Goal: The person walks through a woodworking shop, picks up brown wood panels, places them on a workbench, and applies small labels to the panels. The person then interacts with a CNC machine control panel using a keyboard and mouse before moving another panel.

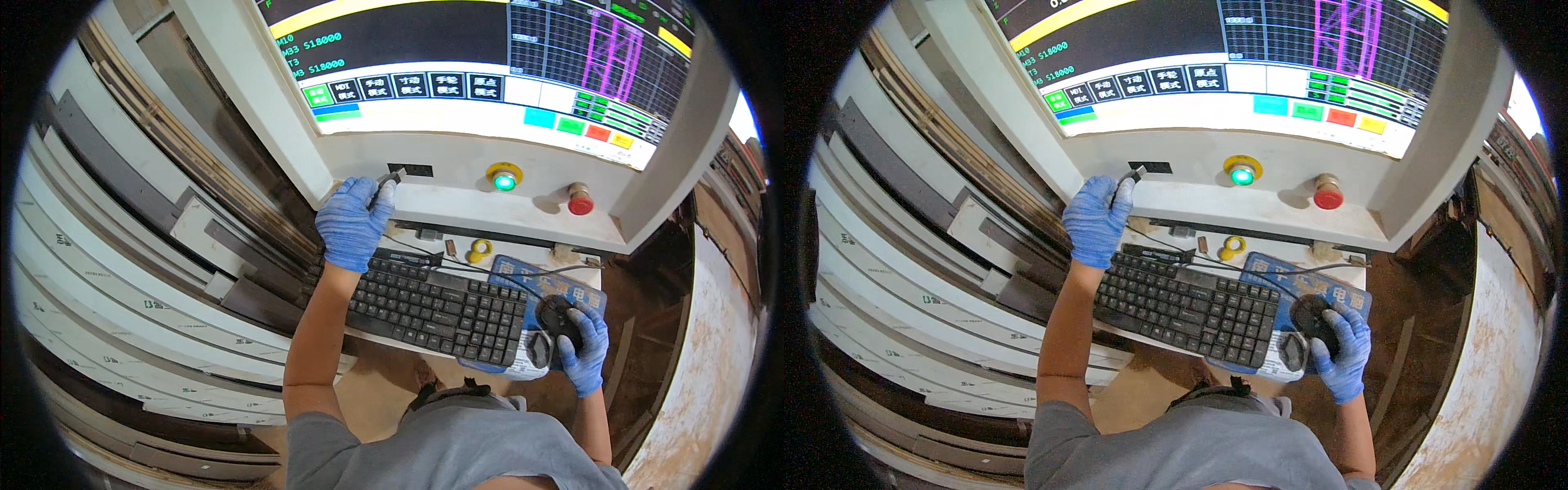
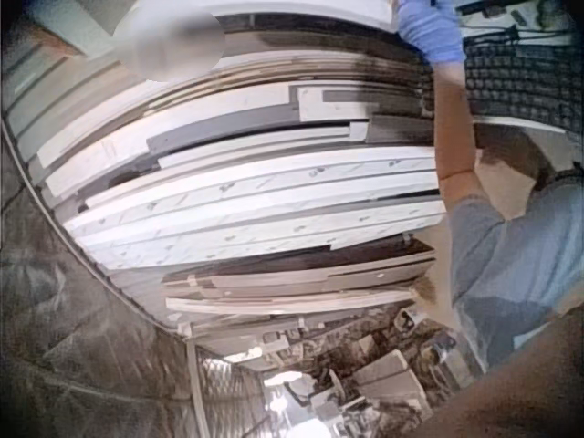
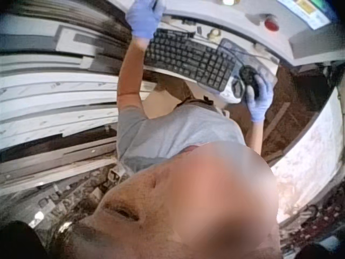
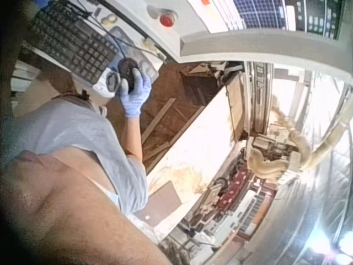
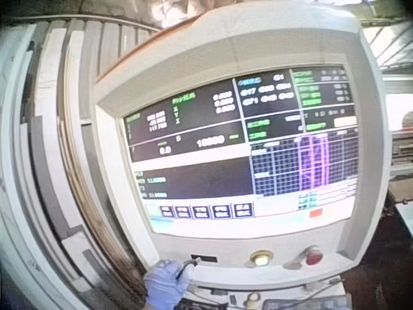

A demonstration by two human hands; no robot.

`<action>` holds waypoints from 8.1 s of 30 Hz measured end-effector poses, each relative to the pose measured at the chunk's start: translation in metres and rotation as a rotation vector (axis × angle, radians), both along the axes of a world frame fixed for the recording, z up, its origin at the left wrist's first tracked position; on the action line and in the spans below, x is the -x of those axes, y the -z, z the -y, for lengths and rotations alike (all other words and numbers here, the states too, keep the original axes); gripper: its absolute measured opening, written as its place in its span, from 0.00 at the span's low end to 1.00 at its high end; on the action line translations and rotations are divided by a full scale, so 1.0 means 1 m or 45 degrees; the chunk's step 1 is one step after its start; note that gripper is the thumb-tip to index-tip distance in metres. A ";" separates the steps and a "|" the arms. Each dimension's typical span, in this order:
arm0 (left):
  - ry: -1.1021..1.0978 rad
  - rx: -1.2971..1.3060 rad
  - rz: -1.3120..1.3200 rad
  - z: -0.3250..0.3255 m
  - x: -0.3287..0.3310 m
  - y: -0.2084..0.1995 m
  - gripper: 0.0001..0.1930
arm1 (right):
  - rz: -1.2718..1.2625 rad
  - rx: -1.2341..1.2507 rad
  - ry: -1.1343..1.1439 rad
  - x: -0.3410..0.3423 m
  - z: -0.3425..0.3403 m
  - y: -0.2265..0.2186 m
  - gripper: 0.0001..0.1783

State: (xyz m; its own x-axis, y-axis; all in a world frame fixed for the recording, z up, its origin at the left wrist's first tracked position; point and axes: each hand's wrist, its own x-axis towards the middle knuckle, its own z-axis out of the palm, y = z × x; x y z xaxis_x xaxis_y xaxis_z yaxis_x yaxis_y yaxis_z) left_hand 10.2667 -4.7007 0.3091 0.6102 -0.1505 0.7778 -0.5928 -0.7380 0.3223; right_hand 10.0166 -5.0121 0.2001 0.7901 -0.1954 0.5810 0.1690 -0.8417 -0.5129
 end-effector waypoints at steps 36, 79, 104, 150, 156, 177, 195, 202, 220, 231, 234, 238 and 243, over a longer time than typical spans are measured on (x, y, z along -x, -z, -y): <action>0.012 0.288 0.182 -0.002 0.111 0.058 0.12 | 0.029 0.219 0.036 0.012 0.002 -0.007 0.20; -0.402 -0.252 -1.535 -0.228 0.362 0.456 0.26 | 0.252 0.317 -0.065 0.019 -0.017 -0.006 0.17; -0.368 -0.188 -1.699 -0.228 0.343 0.505 0.26 | 0.213 0.306 -0.072 0.019 -0.024 -0.012 0.16; -0.440 -0.254 -1.740 -0.213 0.341 0.480 0.35 | 0.204 0.205 -0.136 0.014 -0.022 -0.003 0.18; -0.341 -0.285 -1.769 -0.204 0.334 0.485 0.32 | 0.207 0.254 -0.087 0.022 -0.018 -0.005 0.17; -0.447 -0.275 -1.813 -0.208 0.336 0.475 0.30 | 0.248 0.196 -0.104 0.014 -0.021 -0.005 0.15; -0.396 -0.241 -1.729 -0.216 0.337 0.507 0.29 | 0.220 0.252 -0.058 0.015 -0.025 -0.010 0.15; -0.373 -0.263 -1.759 -0.204 0.335 0.496 0.31 | 0.219 0.195 -0.056 0.018 -0.017 -0.003 0.16; -0.400 -0.319 -1.930 -0.175 0.329 0.463 0.30 | 0.226 0.273 0.049 0.016 -0.013 0.001 0.17; -0.282 -0.371 -1.836 -0.130 0.320 0.460 0.28 | 0.147 0.326 0.112 0.019 -0.009 0.001 0.18; -0.182 -0.621 -1.834 -0.117 0.306 0.462 0.29 | 0.145 0.348 0.077 0.017 -0.011 -0.002 0.20; -0.065 -0.556 -1.711 -0.084 0.290 0.479 0.28 | 0.144 0.332 0.129 0.023 -0.003 0.002 0.18; 0.249 -0.721 -1.344 -0.077 0.256 0.494 0.25 | 0.450 0.235 0.073 0.030 -0.007 -0.006 0.15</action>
